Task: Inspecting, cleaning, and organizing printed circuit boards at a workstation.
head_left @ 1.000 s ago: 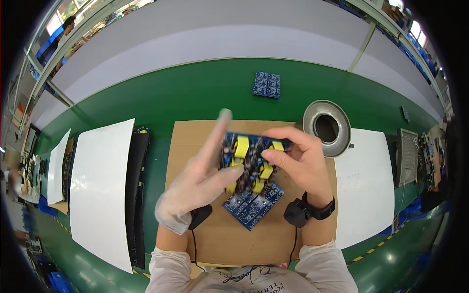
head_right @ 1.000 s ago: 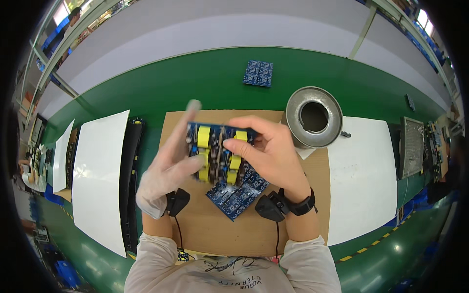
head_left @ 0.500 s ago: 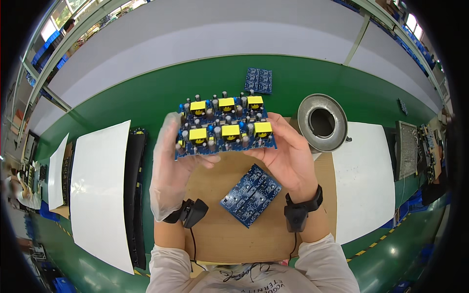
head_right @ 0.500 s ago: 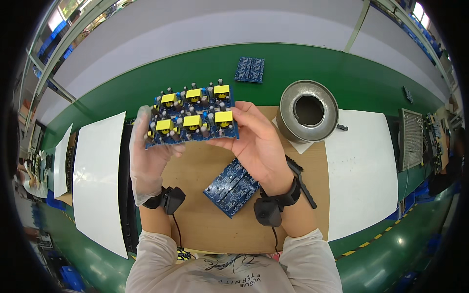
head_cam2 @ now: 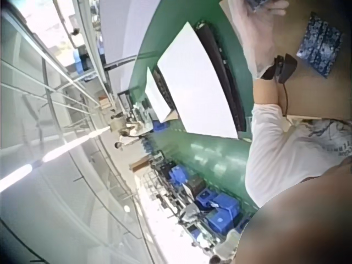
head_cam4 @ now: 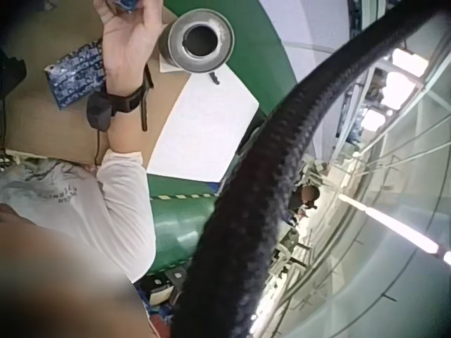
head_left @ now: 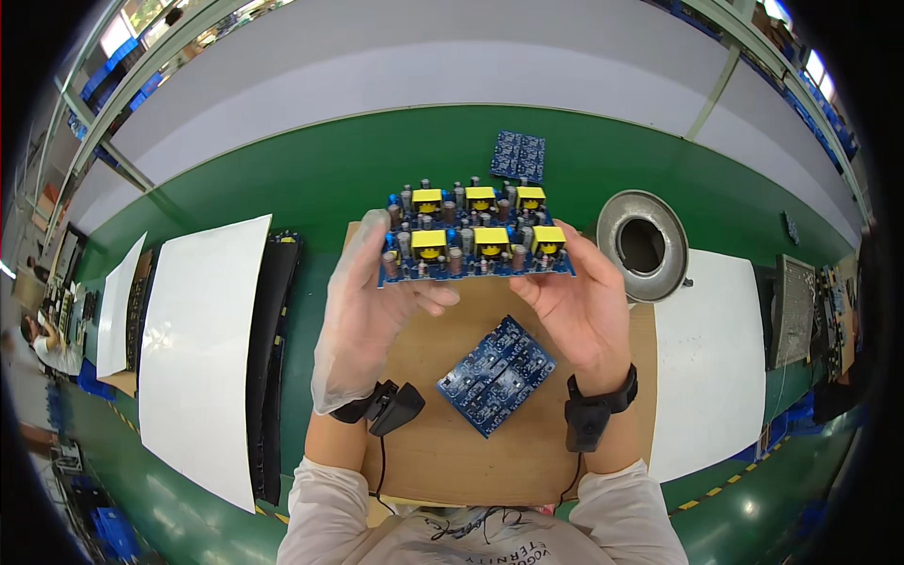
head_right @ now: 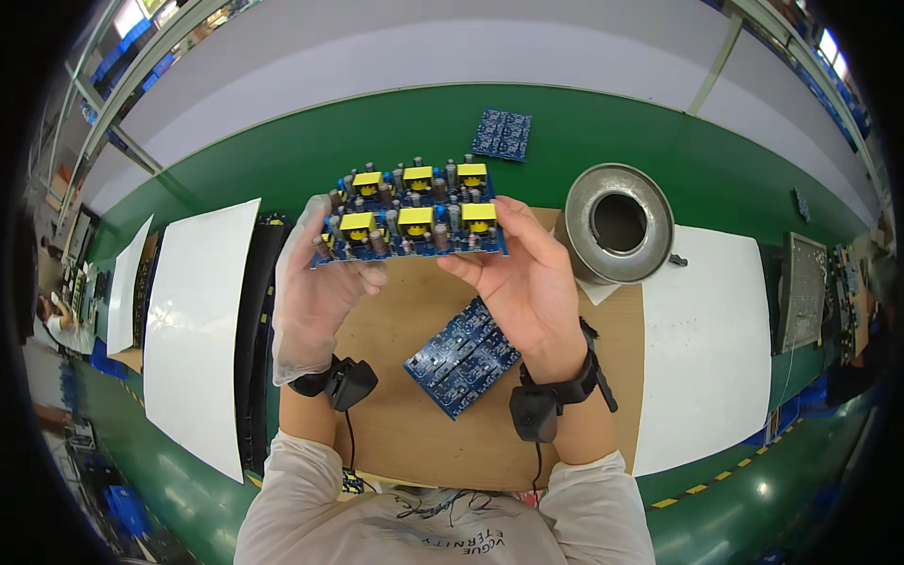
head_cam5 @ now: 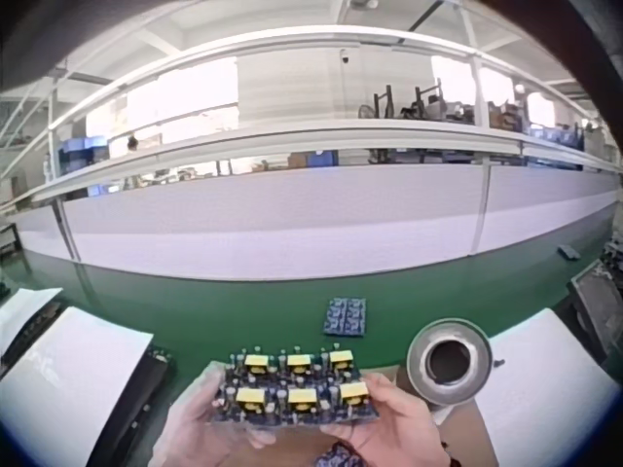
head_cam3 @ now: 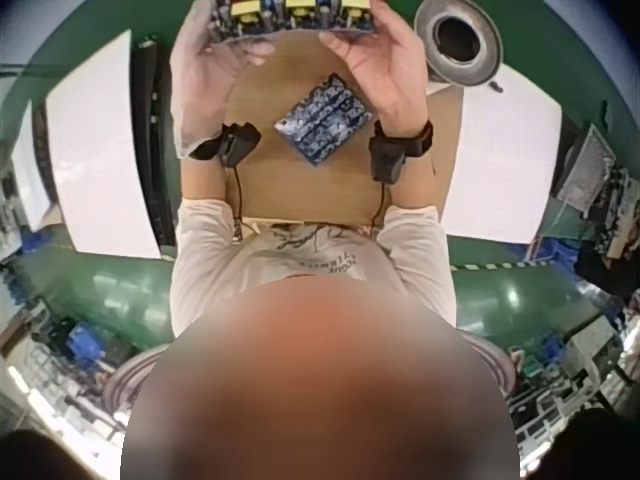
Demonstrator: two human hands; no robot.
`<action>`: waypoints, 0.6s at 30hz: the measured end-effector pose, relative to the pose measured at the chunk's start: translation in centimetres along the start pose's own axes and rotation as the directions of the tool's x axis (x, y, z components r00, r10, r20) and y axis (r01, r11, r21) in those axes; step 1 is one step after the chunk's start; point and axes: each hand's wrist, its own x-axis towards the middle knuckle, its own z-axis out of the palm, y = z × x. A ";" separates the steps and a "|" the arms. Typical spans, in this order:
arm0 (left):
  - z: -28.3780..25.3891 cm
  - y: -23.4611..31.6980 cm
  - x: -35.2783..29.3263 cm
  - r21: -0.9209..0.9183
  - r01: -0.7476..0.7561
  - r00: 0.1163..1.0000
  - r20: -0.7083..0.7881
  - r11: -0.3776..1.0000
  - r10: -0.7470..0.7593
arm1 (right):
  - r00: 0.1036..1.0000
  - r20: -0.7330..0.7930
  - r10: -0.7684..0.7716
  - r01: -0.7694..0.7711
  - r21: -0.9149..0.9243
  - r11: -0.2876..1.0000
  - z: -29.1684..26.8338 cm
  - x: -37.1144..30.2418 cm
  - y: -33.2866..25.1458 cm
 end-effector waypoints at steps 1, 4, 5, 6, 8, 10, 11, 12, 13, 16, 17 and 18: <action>0.2 0.1 -0.1 0.019 0.001 1.000 0.004 1.000 -0.001 | 1.000 -0.009 -0.007 0.007 0.002 1.000 -0.1 0.0 0.0; -0.1 0.4 -0.4 0.033 0.001 1.000 0.031 0.999 -0.002 | 1.000 -0.011 0.001 -0.001 0.003 1.000 -0.1 0.0 0.1; -0.2 0.5 -0.4 0.028 0.010 0.998 0.064 1.000 -0.011 | 1.000 -0.012 0.003 -0.003 0.004 1.000 -0.1 0.0 0.1; -0.3 0.6 -0.5 0.023 0.018 0.995 0.097 1.000 -0.020 | 1.000 -0.014 0.004 -0.004 0.005 1.000 0.0 0.0 0.2; 0.1 0.8 -0.6 0.043 0.009 0.997 0.082 0.999 -0.012 | 1.000 -0.014 0.009 -0.009 0.001 1.000 0.0 -0.1 0.2; 0.7 1.1 -0.9 0.081 -0.001 0.998 0.061 0.997 -0.004 | 1.000 -0.024 0.009 -0.009 -0.006 1.000 0.2 -0.2 0.2; 0.9 1.2 -1.1 0.081 -0.005 0.998 0.060 0.997 0.000 | 1.000 -0.020 0.010 -0.010 -0.007 1.000 0.3 -0.2 0.2; 1.2 1.3 -1.3 0.111 -0.035 0.998 0.054 0.993 0.029 | 1.000 -0.028 0.011 -0.012 -0.020 1.000 0.4 -0.3 0.2; 1.5 1.3 -1.4 0.139 -0.064 0.997 0.050 0.988 0.057 | 0.999 -0.037 0.012 -0.013 -0.034 0.999 0.5 -0.3 0.1; 1.9 1.4 -1.6 0.187 -0.104 0.994 0.049 0.977 0.096 | 1.000 -0.026 -0.002 0.000 -0.064 0.998 0.5 -0.4 0.0; 2.0 1.5 -1.7 0.211 -0.116 0.993 0.046 0.971 0.108 | 1.000 -0.004 -0.008 0.008 -0.076 0.997 0.6 -0.4 0.0; 2.0 1.5 -1.8 0.234 -0.127 0.992 0.044 0.964 0.120 | 1.000 0.018 -0.015 0.017 -0.089 0.996 0.8 -0.4 0.1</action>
